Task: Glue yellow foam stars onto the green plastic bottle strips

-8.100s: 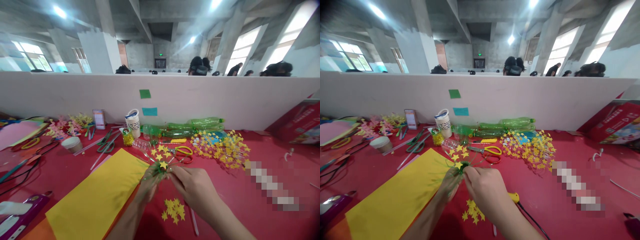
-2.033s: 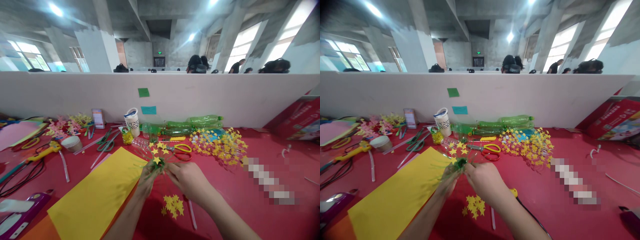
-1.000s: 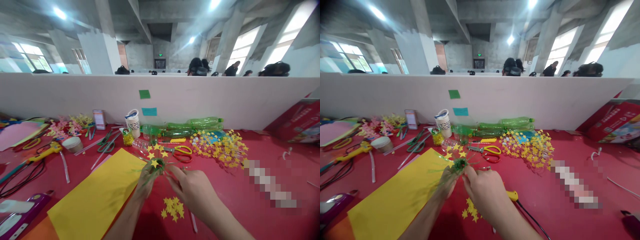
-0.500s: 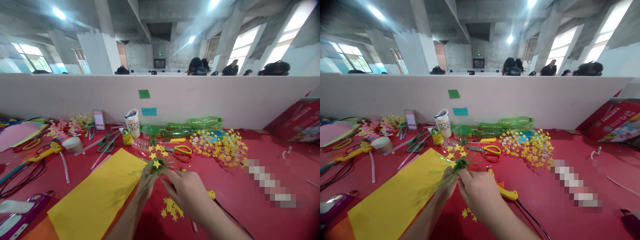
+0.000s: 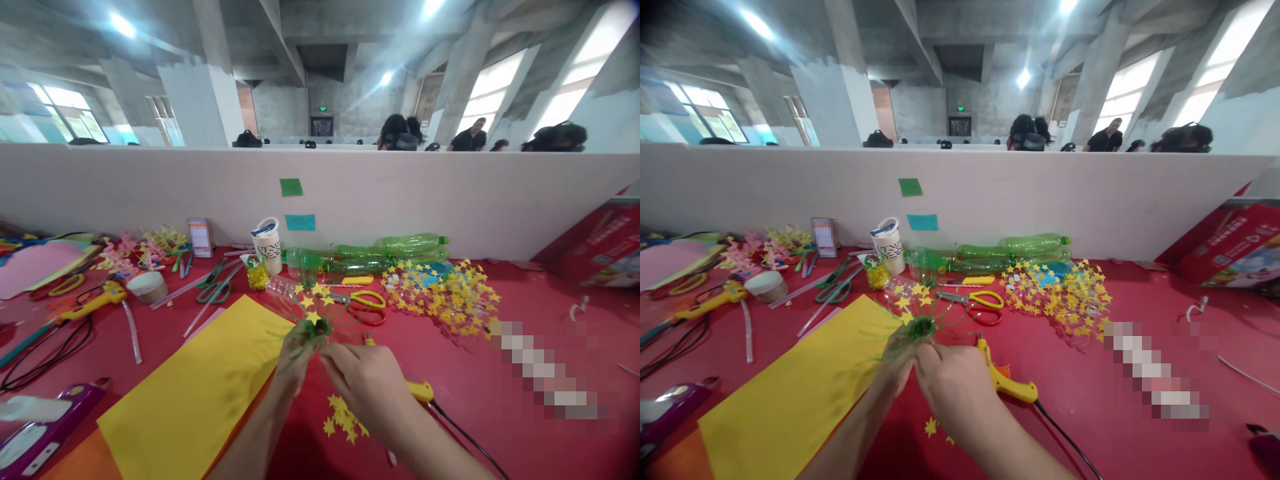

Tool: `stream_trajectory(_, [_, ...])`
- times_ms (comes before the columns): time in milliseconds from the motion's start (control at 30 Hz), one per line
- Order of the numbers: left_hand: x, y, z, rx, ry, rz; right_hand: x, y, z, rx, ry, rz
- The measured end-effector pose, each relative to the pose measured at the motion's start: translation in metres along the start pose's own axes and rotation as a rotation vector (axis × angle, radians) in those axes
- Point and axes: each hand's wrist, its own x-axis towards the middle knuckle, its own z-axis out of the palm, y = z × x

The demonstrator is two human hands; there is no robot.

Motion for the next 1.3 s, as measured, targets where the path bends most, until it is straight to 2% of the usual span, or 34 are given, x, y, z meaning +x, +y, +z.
stream_trajectory(100, [-0.001, -0.001, 0.001, -0.035, -0.036, 0.009, 0.002, 0.001, -0.006, 0.041, -0.010, 0.028])
stream_trajectory(233, [-0.001, -0.005, -0.001, -0.067, -0.026, 0.010, 0.003, 0.002, -0.010, 0.059, -0.060, 0.037])
stream_trajectory(600, [0.000, -0.002, 0.001, -0.003, -0.019, -0.001, 0.003, 0.004, -0.016, 0.108, -0.113, 0.090])
stream_trajectory(900, [0.000, 0.000, 0.003, -0.069, 0.014, -0.009, 0.002, 0.005, -0.023, 0.189, -0.018, 0.062])
stream_trajectory(1133, [0.001, -0.002, 0.001, -0.022, 0.040, 0.030, 0.001, 0.006, -0.017, 0.143, -0.007, -0.028])
stream_trajectory(1300, [0.002, -0.005, 0.000, -0.057, 0.030, 0.013, 0.001, 0.004, -0.021, 0.100, -0.029, 0.001])
